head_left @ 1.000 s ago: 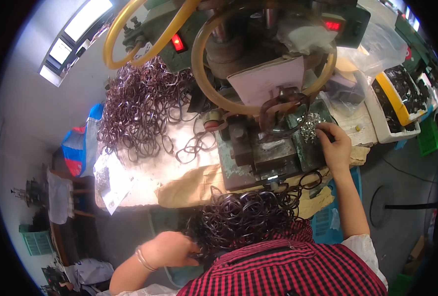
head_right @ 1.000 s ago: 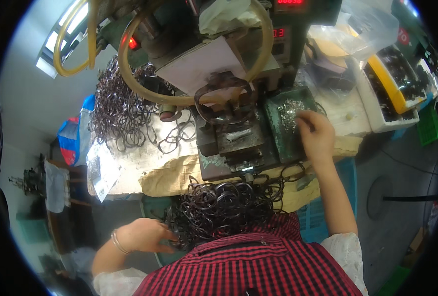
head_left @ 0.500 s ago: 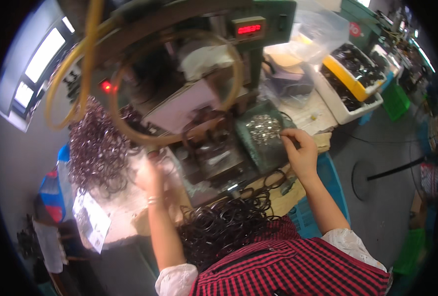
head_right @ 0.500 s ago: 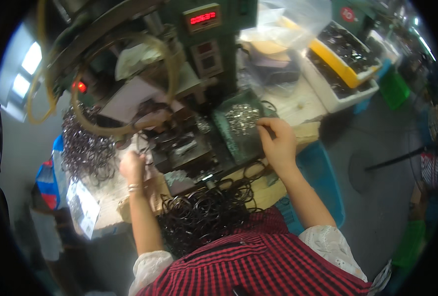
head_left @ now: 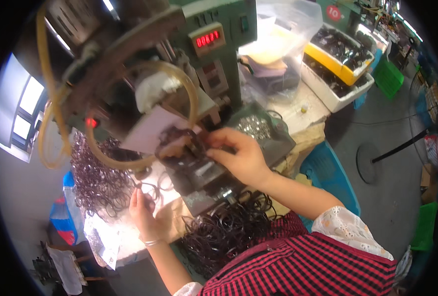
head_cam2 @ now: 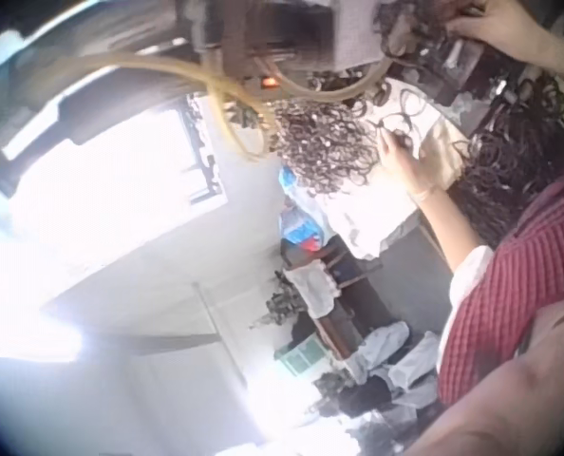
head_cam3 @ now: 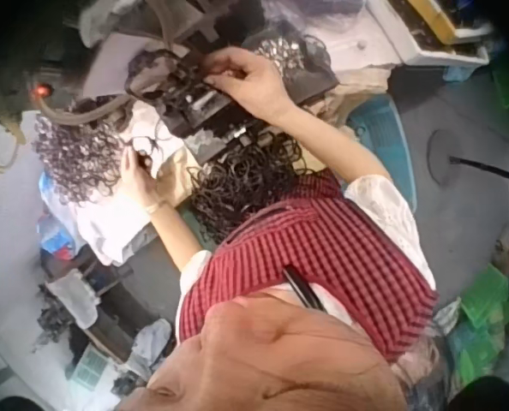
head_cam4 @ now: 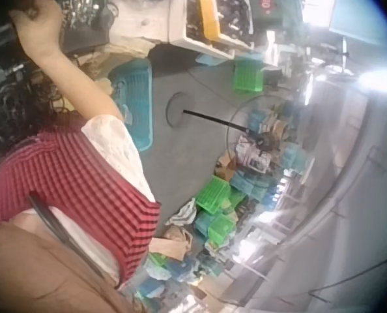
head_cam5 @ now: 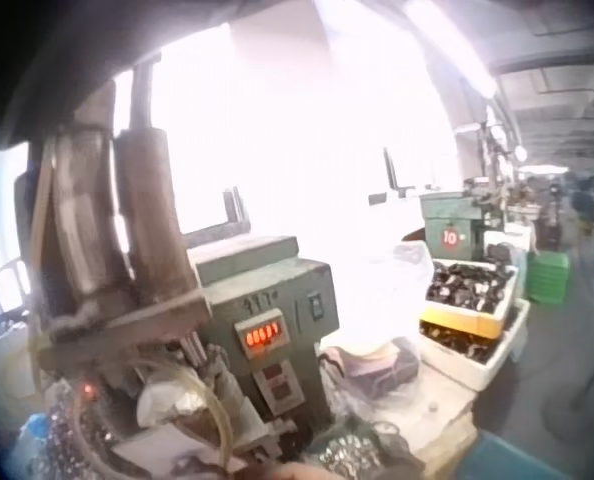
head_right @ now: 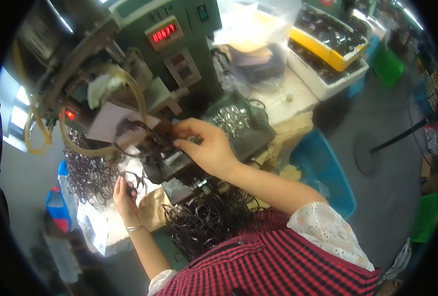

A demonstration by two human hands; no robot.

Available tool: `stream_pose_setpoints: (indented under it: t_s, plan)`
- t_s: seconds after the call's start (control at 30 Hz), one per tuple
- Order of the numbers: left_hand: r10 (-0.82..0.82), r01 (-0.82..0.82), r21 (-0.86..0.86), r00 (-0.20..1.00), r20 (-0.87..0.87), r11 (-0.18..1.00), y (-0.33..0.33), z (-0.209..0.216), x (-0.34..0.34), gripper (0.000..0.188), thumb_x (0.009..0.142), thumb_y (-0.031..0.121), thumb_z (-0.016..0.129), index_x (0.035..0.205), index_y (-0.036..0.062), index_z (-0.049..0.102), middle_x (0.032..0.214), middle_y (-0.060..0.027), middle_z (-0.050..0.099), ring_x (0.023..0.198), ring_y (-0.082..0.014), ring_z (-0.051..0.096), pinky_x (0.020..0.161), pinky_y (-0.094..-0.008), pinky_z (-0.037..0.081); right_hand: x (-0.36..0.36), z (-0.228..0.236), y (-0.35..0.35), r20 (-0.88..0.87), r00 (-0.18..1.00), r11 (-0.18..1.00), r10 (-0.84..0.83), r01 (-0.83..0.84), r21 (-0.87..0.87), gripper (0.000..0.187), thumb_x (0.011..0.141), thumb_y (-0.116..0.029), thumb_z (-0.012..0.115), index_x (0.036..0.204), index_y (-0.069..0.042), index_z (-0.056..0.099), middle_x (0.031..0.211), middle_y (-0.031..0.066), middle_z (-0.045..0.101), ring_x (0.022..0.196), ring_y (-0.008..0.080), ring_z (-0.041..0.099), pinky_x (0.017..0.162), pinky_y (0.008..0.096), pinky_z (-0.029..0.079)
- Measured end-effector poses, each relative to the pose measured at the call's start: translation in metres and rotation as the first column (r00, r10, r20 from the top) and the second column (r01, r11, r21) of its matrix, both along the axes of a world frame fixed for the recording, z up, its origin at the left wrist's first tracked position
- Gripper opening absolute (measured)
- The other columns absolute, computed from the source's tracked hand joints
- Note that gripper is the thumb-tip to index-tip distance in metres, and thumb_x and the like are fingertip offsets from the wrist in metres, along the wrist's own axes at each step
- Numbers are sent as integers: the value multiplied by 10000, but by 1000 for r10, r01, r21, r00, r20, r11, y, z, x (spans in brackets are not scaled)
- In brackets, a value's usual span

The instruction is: The person repeatedly picks up small metal rings and beads, places them into a press machine, and removes the assembled hair accessories. The person handles the components one at a time and deposits the finished items into a pile on the table.

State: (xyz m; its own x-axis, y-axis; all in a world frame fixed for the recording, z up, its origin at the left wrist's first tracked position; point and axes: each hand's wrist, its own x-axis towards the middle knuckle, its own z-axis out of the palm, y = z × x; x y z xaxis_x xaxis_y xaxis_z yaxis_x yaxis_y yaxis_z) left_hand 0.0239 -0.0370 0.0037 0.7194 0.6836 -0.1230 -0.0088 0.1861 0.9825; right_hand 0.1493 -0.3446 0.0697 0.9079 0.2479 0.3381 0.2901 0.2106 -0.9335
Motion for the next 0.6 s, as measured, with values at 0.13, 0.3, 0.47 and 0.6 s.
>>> stream_pose_setpoints:
  t_s: [0.13,0.3,0.47,0.6]
  plan:
    - [52,-68,193,995,89,979,-13,-3,9,272,1011,154,627,1248,22,644,820,-29,665,559,-71,550,472,-181,405,-4,-1,2,-123,987,986,105,-87,142,323,857,17,701,1174,5,641,1018,42,699,935,99,651,859,250,507]
    - [226,-302,314,940,256,900,-71,60,20,314,1005,146,636,1289,10,628,910,-67,698,670,-81,591,547,-188,456,-17,22,7,-272,942,968,199,-145,207,372,862,30,684,1226,21,605,1015,55,688,944,90,644,852,236,502]
    - [-75,-186,701,943,324,689,-100,101,-25,323,1016,10,508,1323,-39,595,952,-90,689,658,-96,588,540,-197,423,-37,37,-10,-127,982,990,137,-131,59,427,886,-40,682,1292,25,569,1130,104,684,1067,170,659,936,307,508]
    - [-415,-103,966,888,197,239,-139,111,8,271,893,-128,613,1122,-16,704,885,-108,684,655,-139,635,560,-237,492,-6,18,-35,196,980,922,-28,101,-374,406,855,-116,686,1250,-32,636,1206,160,678,1139,315,645,1002,386,494]
